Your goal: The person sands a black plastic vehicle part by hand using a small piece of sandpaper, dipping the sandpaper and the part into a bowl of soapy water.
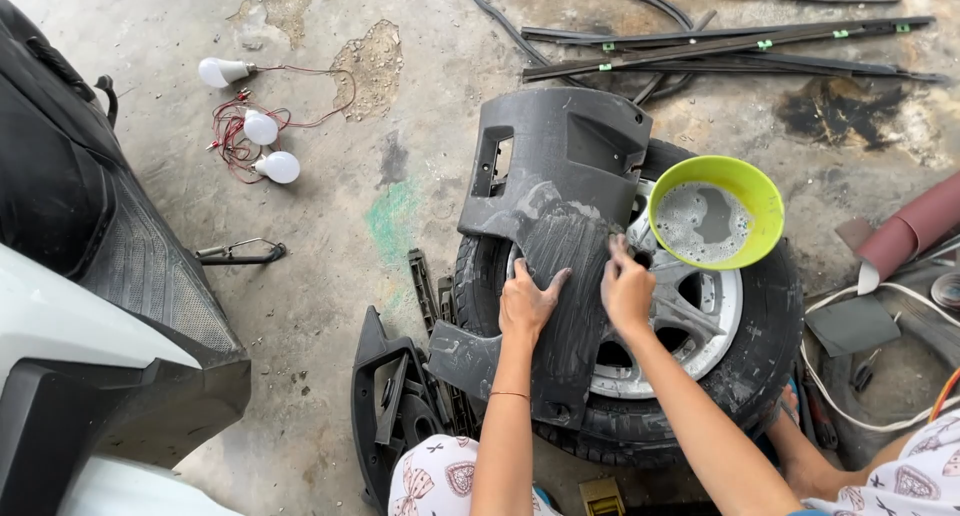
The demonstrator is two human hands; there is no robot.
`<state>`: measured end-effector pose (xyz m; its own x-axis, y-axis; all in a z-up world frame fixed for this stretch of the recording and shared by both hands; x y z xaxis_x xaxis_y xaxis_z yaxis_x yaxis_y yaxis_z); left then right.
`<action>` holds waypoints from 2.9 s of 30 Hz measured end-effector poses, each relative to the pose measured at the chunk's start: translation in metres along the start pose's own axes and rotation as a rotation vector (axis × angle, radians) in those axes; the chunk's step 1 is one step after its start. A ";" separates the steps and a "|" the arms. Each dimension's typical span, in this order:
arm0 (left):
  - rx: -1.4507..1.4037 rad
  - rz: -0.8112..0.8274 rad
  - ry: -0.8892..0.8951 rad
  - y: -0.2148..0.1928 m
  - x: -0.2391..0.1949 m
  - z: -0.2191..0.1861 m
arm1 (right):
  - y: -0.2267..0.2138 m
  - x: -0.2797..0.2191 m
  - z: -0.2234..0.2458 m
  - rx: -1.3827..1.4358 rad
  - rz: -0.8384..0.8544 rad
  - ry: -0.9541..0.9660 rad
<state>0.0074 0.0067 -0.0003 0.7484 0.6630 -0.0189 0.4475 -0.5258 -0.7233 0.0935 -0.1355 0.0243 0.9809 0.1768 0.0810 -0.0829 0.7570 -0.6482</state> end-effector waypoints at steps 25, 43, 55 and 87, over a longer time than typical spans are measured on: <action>-0.049 -0.058 0.018 0.005 -0.003 0.007 | 0.024 -0.016 -0.032 -0.154 -0.089 -0.375; -0.029 -0.057 0.027 0.013 0.007 0.010 | -0.008 -0.080 0.009 -0.040 -0.140 -0.222; -0.020 0.007 0.013 0.007 0.011 0.004 | -0.015 -0.096 -0.001 -0.099 -0.062 -0.044; 0.231 0.062 0.091 0.016 -0.004 0.009 | 0.002 -0.154 -0.068 0.087 0.125 -0.382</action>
<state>0.0074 0.0004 -0.0177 0.8165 0.5772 -0.0133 0.2837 -0.4212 -0.8615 -0.0456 -0.2038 -0.0408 0.8275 0.4795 0.2919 -0.2281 0.7623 -0.6057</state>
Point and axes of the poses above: each hand's wrist, its own x-axis towards the middle knuckle, its own y-axis out of the palm, z = x × y, the point moved 1 cm from there along x, towards the middle knuckle, and after that the axes turned 1 degree about y, right-handed, at the moved point
